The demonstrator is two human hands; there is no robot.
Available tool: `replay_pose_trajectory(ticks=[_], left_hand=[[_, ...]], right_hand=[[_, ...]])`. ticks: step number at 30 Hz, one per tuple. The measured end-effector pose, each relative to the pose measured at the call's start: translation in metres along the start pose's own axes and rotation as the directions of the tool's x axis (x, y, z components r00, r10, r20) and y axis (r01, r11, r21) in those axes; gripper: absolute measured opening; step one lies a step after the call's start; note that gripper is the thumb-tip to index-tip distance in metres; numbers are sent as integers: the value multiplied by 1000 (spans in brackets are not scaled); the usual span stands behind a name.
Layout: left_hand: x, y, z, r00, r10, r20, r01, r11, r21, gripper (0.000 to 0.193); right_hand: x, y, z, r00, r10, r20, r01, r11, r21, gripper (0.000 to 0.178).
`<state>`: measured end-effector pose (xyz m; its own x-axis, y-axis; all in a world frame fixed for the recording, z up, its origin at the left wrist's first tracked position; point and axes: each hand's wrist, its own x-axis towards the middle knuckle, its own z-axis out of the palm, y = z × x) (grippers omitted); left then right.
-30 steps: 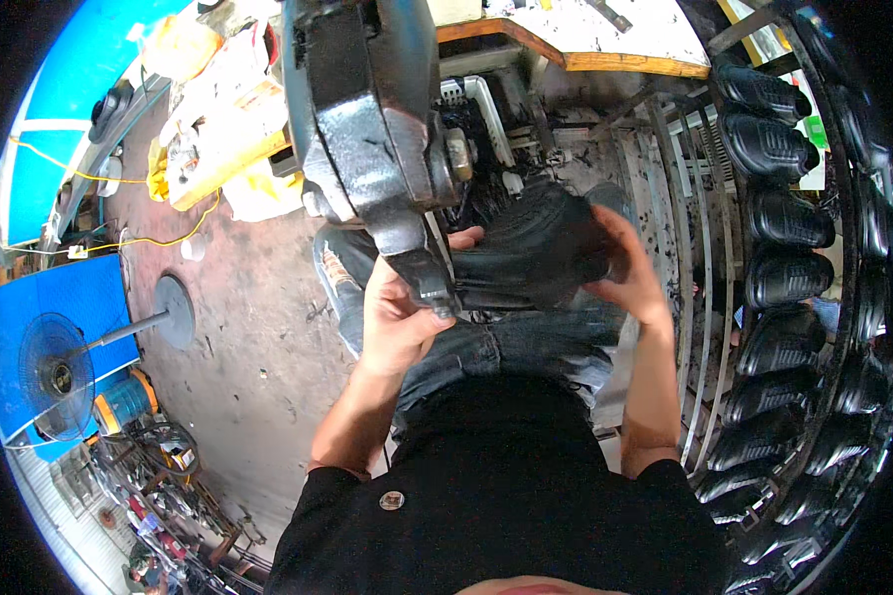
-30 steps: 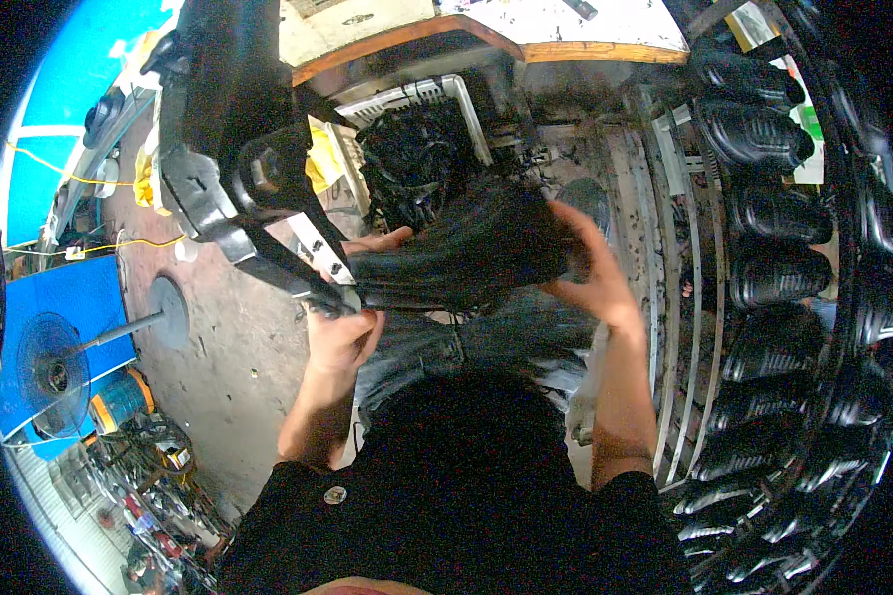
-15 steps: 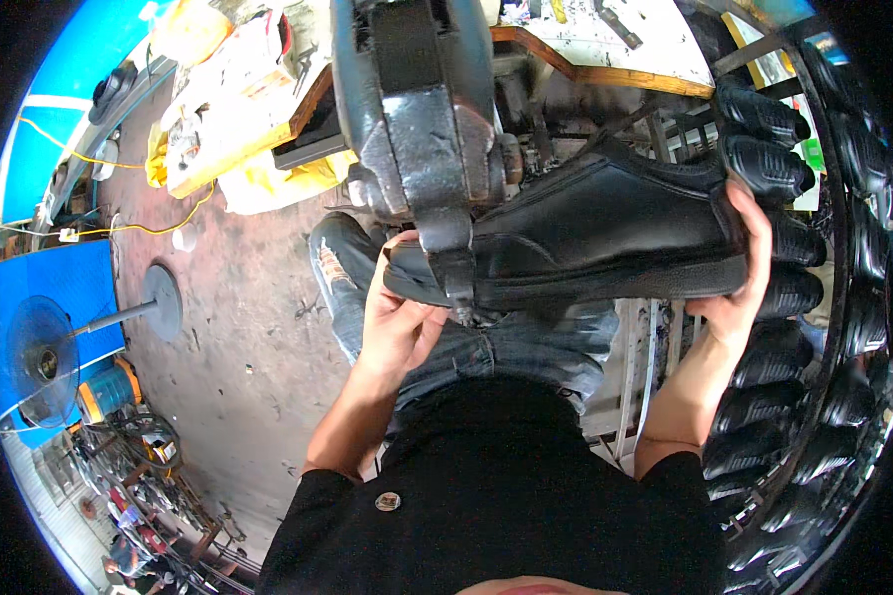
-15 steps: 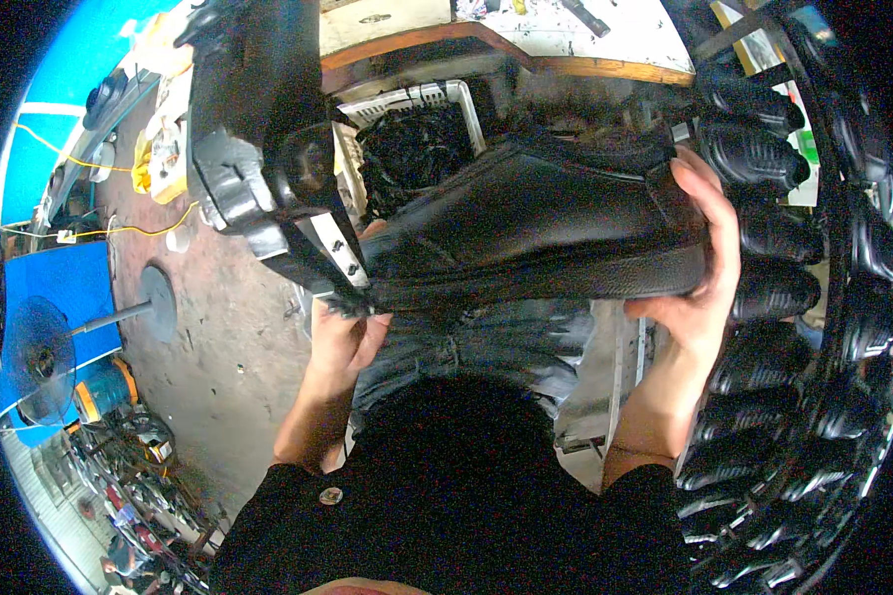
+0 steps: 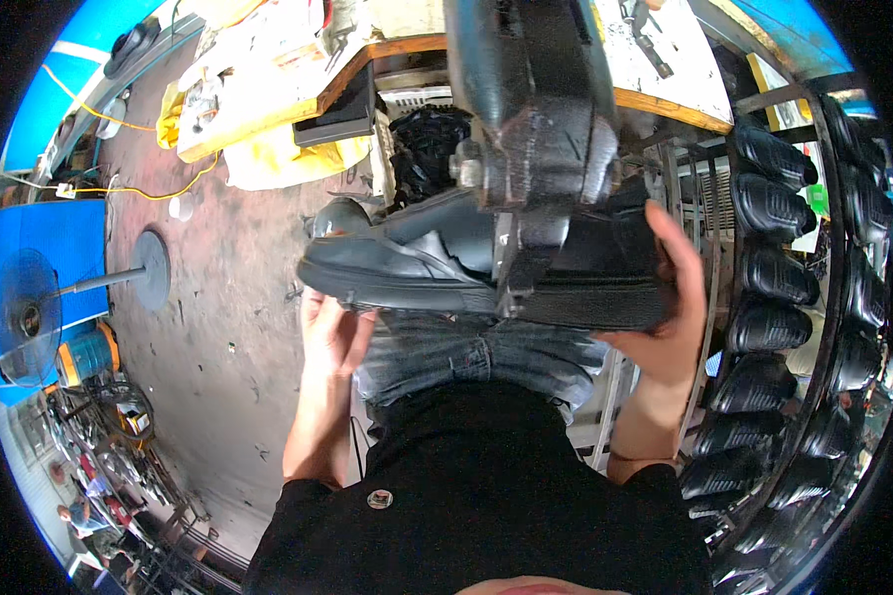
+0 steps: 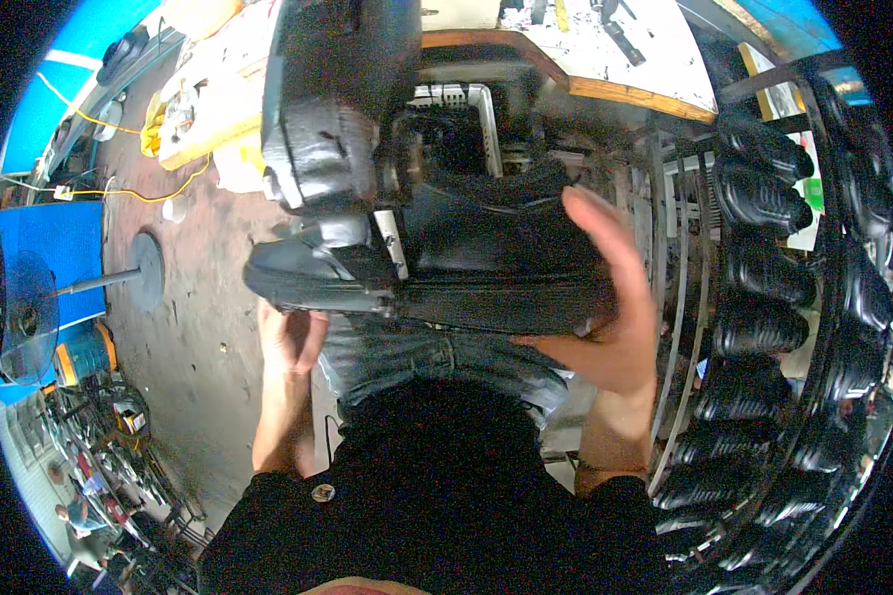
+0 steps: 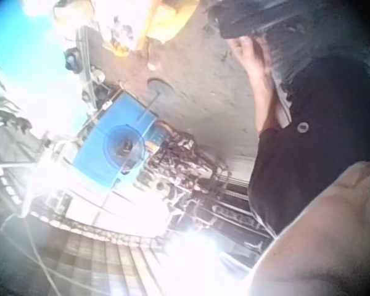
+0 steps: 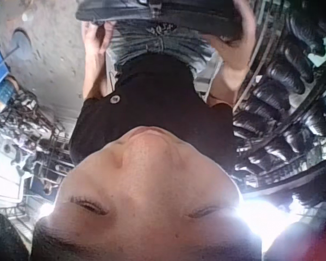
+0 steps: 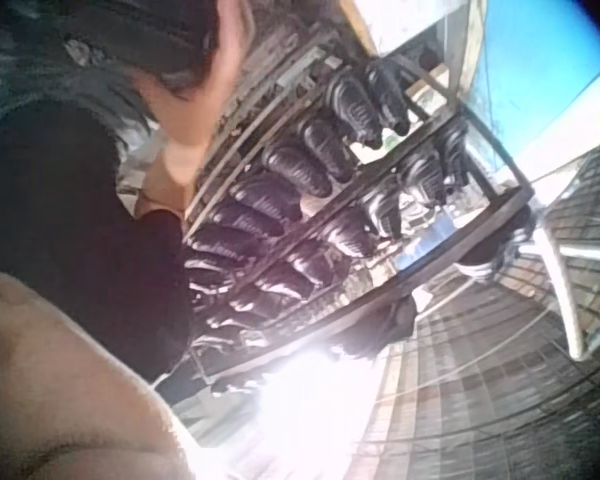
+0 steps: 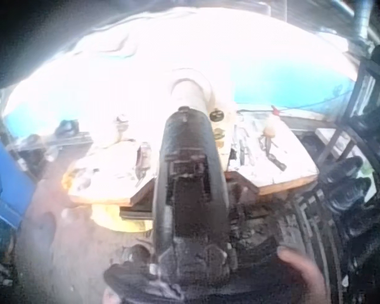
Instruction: Manually press the soles of shoes onto the uppers using a specialized industrial press machine.
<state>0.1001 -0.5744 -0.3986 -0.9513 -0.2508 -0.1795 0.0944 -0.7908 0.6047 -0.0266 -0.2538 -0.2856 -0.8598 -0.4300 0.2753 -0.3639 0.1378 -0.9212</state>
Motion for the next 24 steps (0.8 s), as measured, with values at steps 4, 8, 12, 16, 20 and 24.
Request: replay_pose_trajectory(ticks=[4,8,12,16,20,24], left_hand=[[5,35,22,929,351,114,-358,779,514,73],[0,62,55,780,383,495,-518,-50,854,85],[10,61,111,796,-25,605,-584,-296,756,102],[26,44,133,807,-174,565,-589,-159,792,99],[33,33,126,840,-163,518,-514,67,855,91],[25,16,111,919,-106,380,-304,425,853,88]], right_hand=[[-2,2,41,995,95,-43,-89,988,127,98],[7,1,56,998,45,48,-46,998,34,93],[20,-14,53,986,-41,161,65,987,-147,90],[25,-30,48,986,-14,166,55,969,-242,84],[28,-39,54,980,58,191,12,938,-347,84],[29,-35,52,977,29,212,44,942,-332,92]])
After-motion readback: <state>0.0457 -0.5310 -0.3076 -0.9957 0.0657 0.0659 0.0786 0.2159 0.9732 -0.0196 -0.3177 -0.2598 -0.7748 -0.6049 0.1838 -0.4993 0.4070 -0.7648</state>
